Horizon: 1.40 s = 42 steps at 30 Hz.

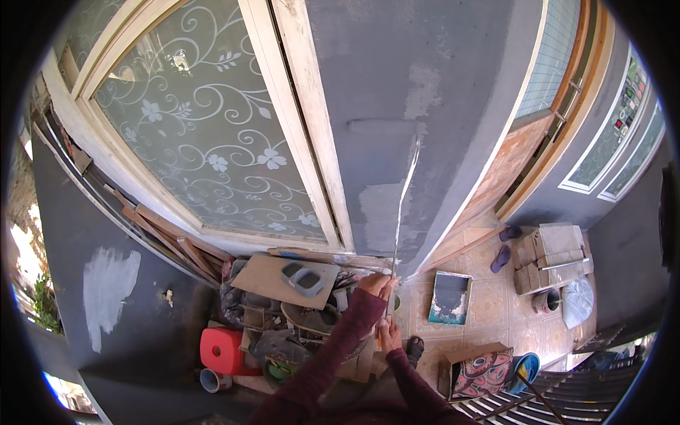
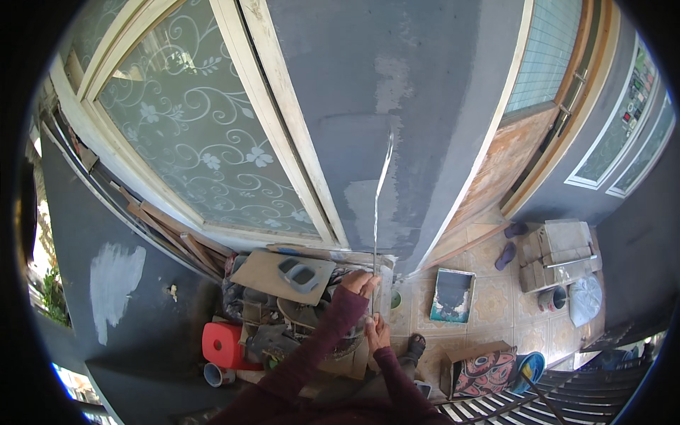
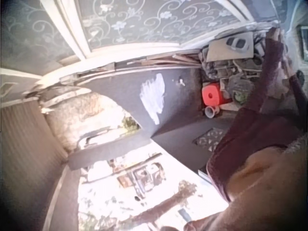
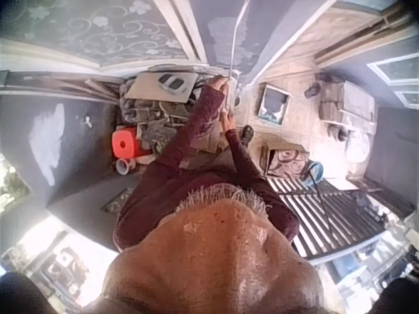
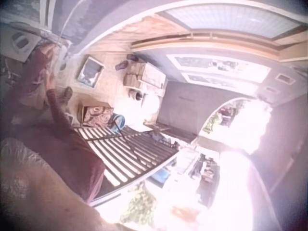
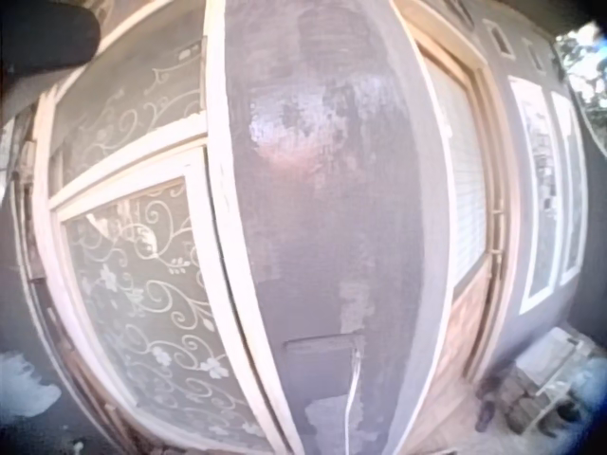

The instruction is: The person paints the exterior wall of a building using a paint roller, applying paint to the area around a window frame and then re-dipping the roller into a paint tray on the floor.

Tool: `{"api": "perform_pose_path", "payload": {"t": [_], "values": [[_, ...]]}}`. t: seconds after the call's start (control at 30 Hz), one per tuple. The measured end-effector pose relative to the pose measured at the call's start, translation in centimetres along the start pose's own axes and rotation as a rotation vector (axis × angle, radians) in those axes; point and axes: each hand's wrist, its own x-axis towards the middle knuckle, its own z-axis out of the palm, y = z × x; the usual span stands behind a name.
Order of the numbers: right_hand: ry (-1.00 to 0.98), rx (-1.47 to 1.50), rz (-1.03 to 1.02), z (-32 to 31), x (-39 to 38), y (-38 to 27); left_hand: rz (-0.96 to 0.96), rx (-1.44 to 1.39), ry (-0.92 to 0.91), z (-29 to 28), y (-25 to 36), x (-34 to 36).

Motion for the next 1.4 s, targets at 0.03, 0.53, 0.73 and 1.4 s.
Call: {"api": "perform_pose_path", "payload": {"t": [0.03,0.53,0.73,1.4], "values": [[-0.006,0.0,-0.033,0.2,0.5,-0.7,0.007,0.014,0.018,-0.2,0.1,0.5],[-0.01,0.033,0.243,-1.9,-5.7,6.6,-0.233,0.056,-0.147,5.8,-5.6,-7.6],[0.104,-0.004,0.252,-3.4,-8.2,7.9,-0.161,-0.019,-0.146,7.9,-5.7,-9.2],[0.054,0.033,-0.073,-2.8,1.3,-3.2,0.092,-0.008,0.038,1.6,4.4,3.5]]}}
